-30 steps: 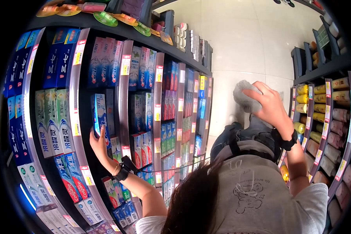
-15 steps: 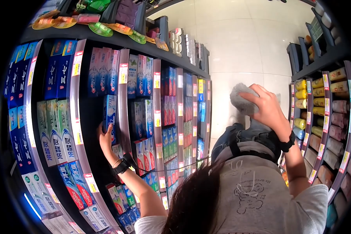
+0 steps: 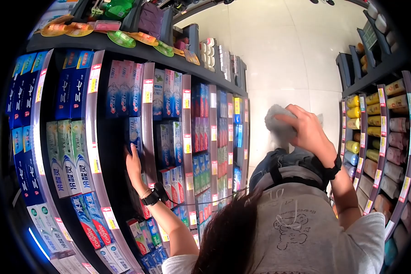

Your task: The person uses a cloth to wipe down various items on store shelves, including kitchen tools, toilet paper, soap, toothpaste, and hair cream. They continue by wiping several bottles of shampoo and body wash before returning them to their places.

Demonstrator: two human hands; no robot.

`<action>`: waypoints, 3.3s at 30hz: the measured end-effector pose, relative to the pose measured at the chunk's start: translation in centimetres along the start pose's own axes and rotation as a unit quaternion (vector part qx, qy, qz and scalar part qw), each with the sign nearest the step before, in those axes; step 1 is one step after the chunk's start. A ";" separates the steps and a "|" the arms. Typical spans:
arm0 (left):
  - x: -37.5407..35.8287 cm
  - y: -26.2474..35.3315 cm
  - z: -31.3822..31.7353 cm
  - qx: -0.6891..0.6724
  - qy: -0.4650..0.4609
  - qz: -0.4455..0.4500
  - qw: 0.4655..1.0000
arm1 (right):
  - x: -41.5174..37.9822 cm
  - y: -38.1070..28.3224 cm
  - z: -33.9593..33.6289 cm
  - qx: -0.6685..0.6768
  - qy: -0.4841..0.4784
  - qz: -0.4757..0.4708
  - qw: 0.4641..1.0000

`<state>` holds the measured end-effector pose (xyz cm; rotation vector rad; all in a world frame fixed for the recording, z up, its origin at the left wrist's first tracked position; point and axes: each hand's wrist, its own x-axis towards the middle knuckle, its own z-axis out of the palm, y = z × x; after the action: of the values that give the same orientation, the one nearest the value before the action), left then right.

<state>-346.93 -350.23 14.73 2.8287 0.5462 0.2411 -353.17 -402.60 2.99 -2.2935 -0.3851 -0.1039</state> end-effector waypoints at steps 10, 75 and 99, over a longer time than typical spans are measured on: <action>7.8 9.1 -1.7 -0.108 0.193 0.100 0.970 | 0.4 -1.1 -1.4 -0.017 0.017 -0.016 1.000; -17.3 16.0 20.9 -0.664 -0.459 -0.284 0.517 | 2.6 -1.7 3.0 0.058 -0.008 -0.133 0.989; -9.4 15.0 2.9 -0.403 0.196 -0.078 0.890 | 0.1 9.6 -5.8 -0.042 0.069 0.150 0.985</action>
<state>-349.81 -367.96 14.95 1.9164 0.5726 0.8072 -349.82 -412.93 0.20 -2.3824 0.0388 -0.1272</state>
